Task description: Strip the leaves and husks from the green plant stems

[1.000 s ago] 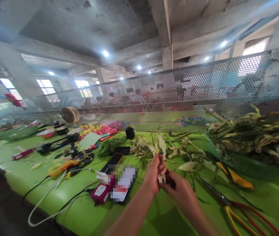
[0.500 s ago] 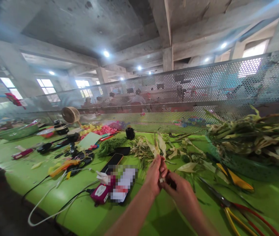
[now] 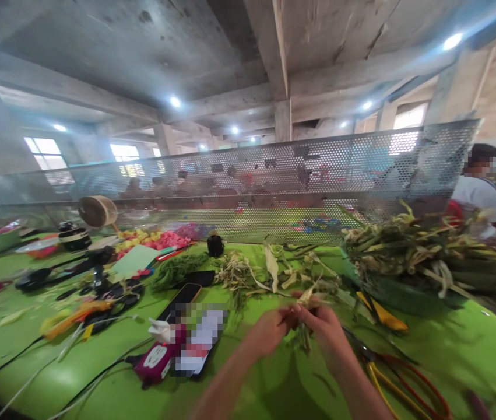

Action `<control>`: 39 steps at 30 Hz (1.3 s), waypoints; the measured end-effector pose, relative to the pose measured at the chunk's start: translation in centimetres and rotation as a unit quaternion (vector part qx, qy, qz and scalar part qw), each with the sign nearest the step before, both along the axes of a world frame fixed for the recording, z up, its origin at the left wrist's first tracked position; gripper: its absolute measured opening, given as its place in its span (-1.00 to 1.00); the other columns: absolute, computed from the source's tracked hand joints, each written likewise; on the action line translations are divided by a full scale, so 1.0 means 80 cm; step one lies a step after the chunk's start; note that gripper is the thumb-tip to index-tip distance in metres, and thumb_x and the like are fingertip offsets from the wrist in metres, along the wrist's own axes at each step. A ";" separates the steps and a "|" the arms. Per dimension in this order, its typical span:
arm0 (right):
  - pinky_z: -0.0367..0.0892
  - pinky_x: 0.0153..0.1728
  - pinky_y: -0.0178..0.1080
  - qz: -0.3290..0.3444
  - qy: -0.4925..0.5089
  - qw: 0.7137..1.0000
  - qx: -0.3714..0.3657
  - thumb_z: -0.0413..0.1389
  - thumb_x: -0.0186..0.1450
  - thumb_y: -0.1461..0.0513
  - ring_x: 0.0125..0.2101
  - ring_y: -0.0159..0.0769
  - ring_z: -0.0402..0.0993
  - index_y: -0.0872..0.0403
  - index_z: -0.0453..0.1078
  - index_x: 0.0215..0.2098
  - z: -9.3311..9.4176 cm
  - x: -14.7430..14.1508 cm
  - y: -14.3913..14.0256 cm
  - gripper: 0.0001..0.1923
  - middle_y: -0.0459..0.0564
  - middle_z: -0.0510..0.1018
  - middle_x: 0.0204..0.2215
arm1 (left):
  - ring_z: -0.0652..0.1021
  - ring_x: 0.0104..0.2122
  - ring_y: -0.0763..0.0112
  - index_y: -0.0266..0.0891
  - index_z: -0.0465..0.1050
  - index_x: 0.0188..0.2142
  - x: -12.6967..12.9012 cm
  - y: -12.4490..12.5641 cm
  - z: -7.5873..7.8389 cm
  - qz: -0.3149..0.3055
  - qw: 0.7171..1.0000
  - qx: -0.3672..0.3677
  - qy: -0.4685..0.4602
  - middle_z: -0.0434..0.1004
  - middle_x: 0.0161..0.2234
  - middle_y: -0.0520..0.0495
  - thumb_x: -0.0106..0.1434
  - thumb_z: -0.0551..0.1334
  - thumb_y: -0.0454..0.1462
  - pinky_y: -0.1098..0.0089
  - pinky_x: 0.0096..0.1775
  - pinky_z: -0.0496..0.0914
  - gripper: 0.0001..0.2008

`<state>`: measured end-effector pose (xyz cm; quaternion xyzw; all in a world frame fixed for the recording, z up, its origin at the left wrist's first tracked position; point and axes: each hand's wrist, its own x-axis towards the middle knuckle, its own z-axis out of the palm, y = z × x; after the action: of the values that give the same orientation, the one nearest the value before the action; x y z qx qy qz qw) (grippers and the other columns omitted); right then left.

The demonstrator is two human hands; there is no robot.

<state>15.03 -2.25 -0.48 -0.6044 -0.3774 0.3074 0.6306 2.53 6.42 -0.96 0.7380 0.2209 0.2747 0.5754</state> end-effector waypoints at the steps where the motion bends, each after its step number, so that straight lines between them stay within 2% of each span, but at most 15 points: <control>1: 0.36 -0.41 -0.26 0.005 0.010 1.000 0.010 0.23 0.06 -0.12 -0.44 -0.22 0.48 0.09 0.52 -0.43 -0.003 0.002 0.001 -0.56 0.02 0.58 -0.49 | 0.47 -0.33 0.24 -0.17 0.53 -0.34 -0.001 -0.003 0.002 -0.013 0.999 0.027 0.012 0.52 -0.43 -0.07 0.11 0.26 -0.13 0.33 -0.21 0.35 -0.81; 6: 0.34 -0.48 -0.25 -0.007 -0.008 1.000 0.015 0.16 0.10 -0.17 -0.47 -0.20 0.47 0.11 0.51 -0.42 -0.011 0.015 0.001 -0.50 0.06 0.58 -0.48 | 0.50 -0.28 0.19 -0.13 0.53 -0.26 -0.003 -0.012 0.014 -0.026 0.996 0.089 -0.004 0.56 -0.35 -0.11 0.20 0.17 -0.08 0.32 -0.17 0.35 -0.76; 10: 0.34 -0.52 -0.25 0.021 -0.051 0.998 -0.019 0.09 0.13 -0.20 -0.54 -0.24 0.46 0.09 0.52 -0.46 -0.005 0.015 -0.001 -0.46 0.02 0.57 -0.55 | 0.50 -0.35 0.26 -0.13 0.50 -0.32 -0.009 0.001 0.023 0.026 0.983 0.175 0.040 0.55 -0.38 -0.08 0.29 0.07 -0.08 0.39 -0.24 0.30 -0.71; 13: 0.30 -0.58 -0.29 0.053 -0.142 0.987 -0.052 0.04 0.17 -0.20 -0.62 -0.29 0.41 0.07 0.49 -0.55 -0.001 0.009 -0.004 -0.46 -0.05 0.53 -0.66 | 0.50 -0.41 0.29 -0.14 0.47 -0.39 -0.016 0.020 0.034 0.096 0.947 0.264 0.158 0.51 -0.47 -0.06 0.31 0.04 -0.10 0.43 -0.31 0.24 -0.70; 16: 0.34 -0.51 -0.29 0.045 -0.228 0.972 -0.025 0.01 0.25 -0.12 -0.55 -0.27 0.46 0.04 0.50 -0.48 0.001 0.005 -0.007 -0.53 -0.05 0.56 -0.59 | 0.53 -0.39 0.25 -0.11 0.49 -0.38 -0.024 0.033 0.045 0.090 0.903 0.341 0.246 0.52 -0.47 -0.07 0.31 0.04 -0.12 0.43 -0.32 0.23 -0.71; 18: 0.39 -0.28 -0.22 0.011 -0.321 0.946 0.041 0.00 0.30 -0.02 -0.30 -0.19 0.53 0.01 0.54 -0.23 -0.001 0.007 -0.004 -0.63 0.04 0.63 -0.30 | 0.54 -0.39 0.24 -0.08 0.51 -0.35 -0.026 0.034 0.050 0.061 0.883 0.379 0.269 0.54 -0.46 -0.07 0.30 0.06 -0.14 0.42 -0.34 0.23 -0.74; 20: 0.32 -0.05 -0.08 -0.025 -0.438 0.894 0.091 0.01 0.32 0.06 -0.04 -0.09 0.45 -0.04 0.46 0.01 -0.008 0.013 0.002 -0.63 0.10 0.55 -0.02 | 0.55 -0.40 0.24 -0.09 0.51 -0.36 -0.028 0.032 0.056 0.034 0.866 0.410 0.283 0.56 -0.45 -0.07 0.28 0.08 -0.17 0.42 -0.37 0.21 -0.77; 21: 0.28 -0.01 -0.02 -0.033 -0.480 0.872 0.092 0.02 0.31 0.09 0.01 -0.05 0.41 -0.06 0.42 0.07 -0.013 0.016 0.006 -0.61 0.11 0.51 0.04 | 0.54 -0.41 0.25 -0.10 0.51 -0.38 -0.028 0.029 0.059 0.021 0.858 0.423 0.290 0.56 -0.45 -0.08 0.28 0.09 -0.18 0.43 -0.39 0.20 -0.77; 23: 0.29 -0.04 0.02 -0.032 -0.518 0.852 0.067 0.01 0.32 0.13 -0.03 -0.03 0.44 -0.06 0.38 0.13 -0.022 0.020 0.013 -0.58 0.13 0.54 0.01 | 0.52 -0.45 0.28 -0.11 0.48 -0.43 -0.031 0.026 0.068 -0.004 0.848 0.440 0.296 0.55 -0.47 -0.06 0.28 0.09 -0.18 0.44 -0.43 0.17 -0.76; 25: 0.32 -0.10 -0.02 -0.005 -0.507 0.861 0.048 -0.03 0.34 0.14 -0.13 -0.08 0.50 -0.05 0.39 0.09 -0.027 0.019 0.016 -0.61 0.11 0.59 -0.08 | 0.49 -0.48 0.33 -0.10 0.47 -0.46 -0.035 0.024 0.079 -0.020 0.852 0.438 0.287 0.53 -0.49 -0.03 0.28 0.09 -0.15 0.46 -0.47 0.13 -0.74; 28: 0.35 -0.19 -0.15 0.048 -0.442 0.895 0.030 -0.08 0.37 0.11 -0.23 -0.16 0.52 -0.02 0.47 -0.08 -0.028 0.009 0.013 -0.67 0.07 0.62 -0.19 | 0.42 -0.53 0.41 -0.10 0.47 -0.46 -0.042 0.027 0.095 -0.048 0.869 0.412 0.270 0.49 -0.53 0.02 0.28 0.09 -0.12 0.48 -0.50 0.07 -0.73; 30: 0.34 -0.30 -0.23 0.075 -0.394 0.916 0.010 -0.04 0.34 0.08 -0.32 -0.21 0.50 0.00 0.45 -0.10 -0.029 0.003 0.010 -0.68 0.02 0.61 -0.28 | 0.39 -0.55 0.44 -0.12 0.47 -0.47 -0.046 0.032 0.102 -0.068 0.874 0.394 0.275 0.46 -0.54 0.03 0.27 0.09 -0.12 0.48 -0.51 0.05 -0.72; 33: 0.29 -0.43 -0.27 0.080 -0.350 0.933 -0.006 0.06 0.26 0.05 -0.45 -0.26 0.44 0.02 0.38 -0.02 -0.039 -0.002 0.011 -0.62 -0.06 0.57 -0.40 | 0.37 -0.55 0.45 -0.14 0.47 -0.49 -0.047 0.039 0.107 -0.086 0.876 0.373 0.293 0.46 -0.54 0.04 0.27 0.09 -0.14 0.48 -0.50 0.05 -0.72; 37: 0.29 -0.41 -0.24 0.076 -0.294 0.953 0.012 0.07 0.23 0.03 -0.45 -0.25 0.41 0.04 0.43 -0.23 -0.053 0.001 0.020 -0.71 -0.06 0.54 -0.46 | 0.35 -0.58 0.47 -0.14 0.47 -0.52 -0.042 0.043 0.107 -0.118 0.881 0.358 0.287 0.45 -0.56 0.05 0.25 0.11 -0.11 0.49 -0.51 0.06 -0.70; 39: 0.31 -0.40 -0.24 0.085 -0.265 0.960 0.025 0.03 0.26 0.02 -0.43 -0.25 0.43 0.03 0.42 -0.26 -0.054 -0.001 0.022 -0.72 -0.06 0.54 -0.45 | 0.34 -0.59 0.47 -0.14 0.47 -0.52 -0.039 0.043 0.107 -0.119 0.878 0.364 0.286 0.45 -0.55 0.04 0.26 0.10 -0.10 0.49 -0.51 0.06 -0.69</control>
<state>14.99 -0.48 -4.80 -0.6138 -0.5887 0.1795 0.4945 -0.61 9.87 7.58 0.9626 0.1702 0.0420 0.2064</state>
